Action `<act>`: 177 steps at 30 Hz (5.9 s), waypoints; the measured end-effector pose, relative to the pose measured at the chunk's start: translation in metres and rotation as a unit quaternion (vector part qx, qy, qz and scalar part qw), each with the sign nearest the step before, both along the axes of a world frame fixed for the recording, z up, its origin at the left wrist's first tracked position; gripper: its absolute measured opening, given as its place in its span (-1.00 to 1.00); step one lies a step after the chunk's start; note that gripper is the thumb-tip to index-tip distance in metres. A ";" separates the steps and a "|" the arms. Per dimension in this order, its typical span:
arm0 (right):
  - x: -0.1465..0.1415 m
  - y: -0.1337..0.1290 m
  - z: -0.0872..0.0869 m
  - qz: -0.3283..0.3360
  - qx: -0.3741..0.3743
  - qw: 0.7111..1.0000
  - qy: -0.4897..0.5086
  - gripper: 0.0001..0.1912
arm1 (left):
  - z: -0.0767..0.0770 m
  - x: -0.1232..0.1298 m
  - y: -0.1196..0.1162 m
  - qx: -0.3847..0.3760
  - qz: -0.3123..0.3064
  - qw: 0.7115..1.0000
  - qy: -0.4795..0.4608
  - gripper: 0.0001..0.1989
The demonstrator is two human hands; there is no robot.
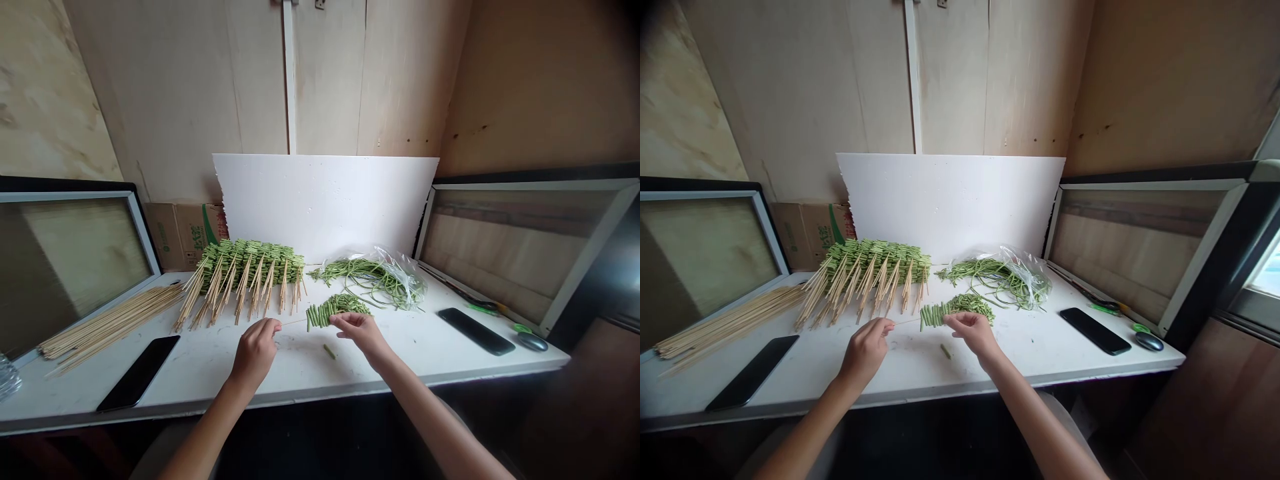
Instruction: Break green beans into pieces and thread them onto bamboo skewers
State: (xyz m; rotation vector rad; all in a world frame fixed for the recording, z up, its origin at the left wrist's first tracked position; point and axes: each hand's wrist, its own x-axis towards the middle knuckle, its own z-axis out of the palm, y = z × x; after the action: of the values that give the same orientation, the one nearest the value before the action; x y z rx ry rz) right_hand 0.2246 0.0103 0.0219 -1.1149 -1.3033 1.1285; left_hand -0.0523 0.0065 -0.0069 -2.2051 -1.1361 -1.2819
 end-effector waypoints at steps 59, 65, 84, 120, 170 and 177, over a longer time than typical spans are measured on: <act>0.019 0.012 0.000 0.059 -0.037 0.971 0.226 -0.65 | -0.006 0.006 -0.001 -0.097 -0.018 0.992 -0.075 -0.64; 0.021 0.013 -0.001 0.051 -0.032 0.977 0.207 -0.66 | -0.002 0.006 -0.003 -0.081 -0.018 0.995 -0.063 -0.64; 0.010 0.008 0.001 -0.016 -0.006 0.977 0.215 -0.64 | 0.000 0.005 -0.005 -0.056 -0.012 0.997 -0.050 -0.58; -0.007 0.002 -0.007 -0.023 -0.028 0.977 0.211 -0.59 | 0.005 0.004 -0.004 -0.017 -0.005 0.999 -0.048 -0.53; 0.006 0.001 0.007 0.013 -0.010 0.968 0.252 -0.67 | -0.008 0.004 0.001 -0.052 -0.022 0.992 -0.113 -0.58; 0.005 0.002 0.005 0.002 -0.014 0.973 0.229 -0.66 | -0.006 0.005 -0.001 -0.047 -0.024 0.994 -0.096 -0.57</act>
State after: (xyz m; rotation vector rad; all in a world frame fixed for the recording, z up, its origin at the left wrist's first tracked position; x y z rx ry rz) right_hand 0.2295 0.0119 0.0267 -0.8058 -0.9291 1.3153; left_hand -0.0474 0.0056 -0.0133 -2.2265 -1.2438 -1.5185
